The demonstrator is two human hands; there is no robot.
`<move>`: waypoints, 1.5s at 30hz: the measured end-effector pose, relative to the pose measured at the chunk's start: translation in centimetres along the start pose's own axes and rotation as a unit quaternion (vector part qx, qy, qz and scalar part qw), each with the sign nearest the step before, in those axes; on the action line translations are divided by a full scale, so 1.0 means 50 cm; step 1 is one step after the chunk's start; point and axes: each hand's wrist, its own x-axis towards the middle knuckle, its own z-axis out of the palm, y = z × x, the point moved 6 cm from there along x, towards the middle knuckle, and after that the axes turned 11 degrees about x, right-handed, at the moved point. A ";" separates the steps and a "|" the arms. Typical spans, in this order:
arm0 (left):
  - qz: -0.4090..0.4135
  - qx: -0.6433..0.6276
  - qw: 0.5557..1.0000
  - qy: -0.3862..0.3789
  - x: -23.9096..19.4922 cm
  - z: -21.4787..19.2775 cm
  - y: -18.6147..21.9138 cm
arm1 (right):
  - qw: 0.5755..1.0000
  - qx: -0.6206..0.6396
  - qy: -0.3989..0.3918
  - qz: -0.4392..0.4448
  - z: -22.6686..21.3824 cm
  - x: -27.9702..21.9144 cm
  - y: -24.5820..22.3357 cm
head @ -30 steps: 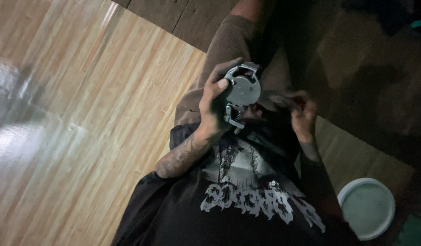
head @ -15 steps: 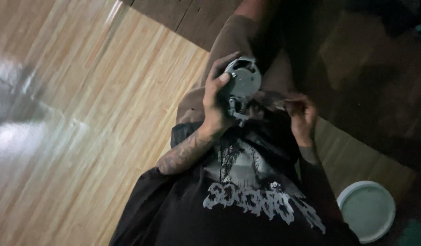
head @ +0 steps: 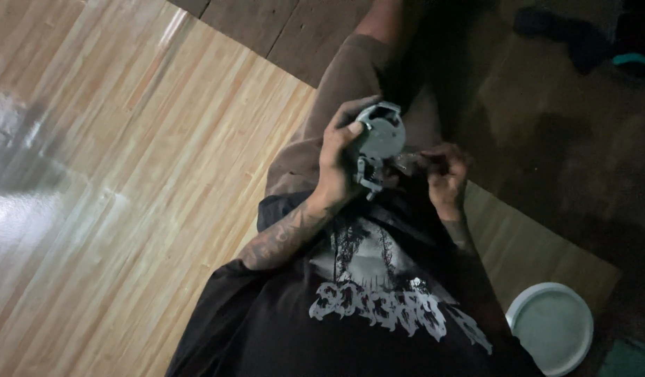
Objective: The person sits on the floor and uses a wire brush to scrub the exterior of a small electric motor held in their left hand. They rotate the motor to clean different sides and occasionally pause to inspect the surface.
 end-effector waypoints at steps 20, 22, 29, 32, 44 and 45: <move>0.100 0.082 0.991 -0.024 0.008 0.003 0.026 | 1.000 -0.010 -0.007 -0.011 0.058 0.021 -0.190; 0.128 0.114 0.985 -0.023 0.003 0.019 0.040 | 1.000 -0.008 -0.011 0.011 0.086 0.037 -0.215; 0.223 0.258 0.940 -0.012 0.003 -0.014 0.067 | 0.991 -0.121 -0.020 0.044 -0.033 -0.014 -0.048; 0.215 0.296 0.930 -0.014 -0.008 0.010 0.067 | 0.994 -0.106 -0.008 0.001 0.005 0.007 -0.154; 0.208 0.230 0.951 -0.002 -0.008 0.009 0.095 | 0.998 -0.058 0.024 0.007 -0.052 -0.009 -0.094; 0.208 0.230 0.951 -0.002 -0.015 0.012 0.091 | 0.998 -0.059 0.025 0.007 -0.022 -0.009 -0.125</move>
